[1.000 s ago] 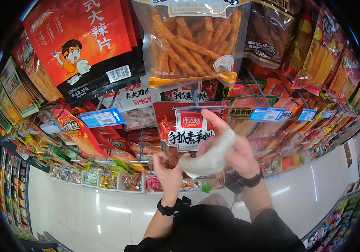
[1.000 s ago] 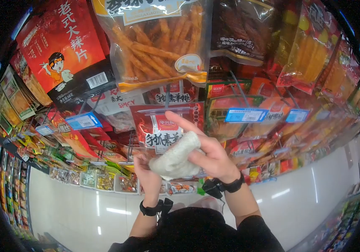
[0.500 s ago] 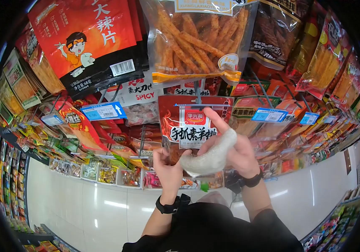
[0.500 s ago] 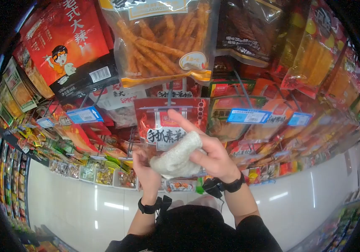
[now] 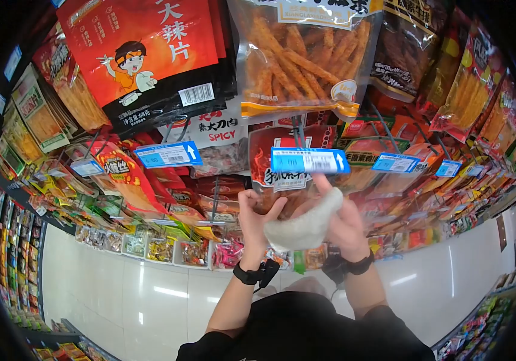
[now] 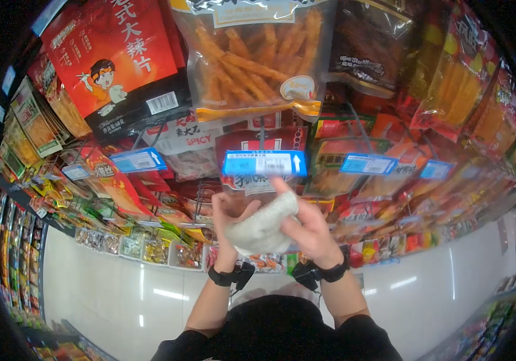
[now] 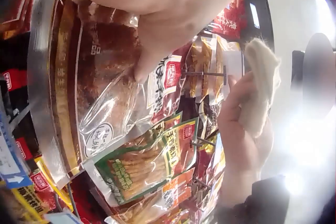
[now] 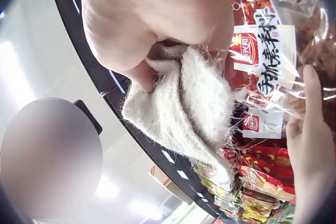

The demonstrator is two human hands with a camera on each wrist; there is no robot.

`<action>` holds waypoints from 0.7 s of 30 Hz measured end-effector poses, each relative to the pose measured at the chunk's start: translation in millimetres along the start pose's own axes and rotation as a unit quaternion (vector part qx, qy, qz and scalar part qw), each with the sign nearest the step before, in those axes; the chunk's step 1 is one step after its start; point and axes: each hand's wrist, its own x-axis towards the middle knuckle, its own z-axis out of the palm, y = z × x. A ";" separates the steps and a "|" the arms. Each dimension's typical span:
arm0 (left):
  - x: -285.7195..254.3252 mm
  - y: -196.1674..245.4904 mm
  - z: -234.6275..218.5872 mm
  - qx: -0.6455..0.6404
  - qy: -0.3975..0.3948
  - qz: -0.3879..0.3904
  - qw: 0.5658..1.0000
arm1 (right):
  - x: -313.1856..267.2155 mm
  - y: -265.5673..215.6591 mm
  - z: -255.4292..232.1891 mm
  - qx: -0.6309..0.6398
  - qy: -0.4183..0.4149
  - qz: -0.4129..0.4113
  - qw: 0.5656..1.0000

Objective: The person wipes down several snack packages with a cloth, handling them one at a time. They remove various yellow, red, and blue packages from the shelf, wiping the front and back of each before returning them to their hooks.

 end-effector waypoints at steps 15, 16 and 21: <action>-11.6 -14.9 -74.1 0.021 -0.002 -0.061 0.998 | -2.3 76.6 35.1 0.138 0.141 0.101 0.975; -10.3 -13.2 -77.4 0.027 0.002 -0.067 0.997 | 2.5 75.8 37.7 0.144 0.174 0.138 0.964; -18.0 -8.7 -89.6 0.049 0.045 -0.093 0.993 | 25.2 80.1 33.5 0.232 0.177 0.197 0.936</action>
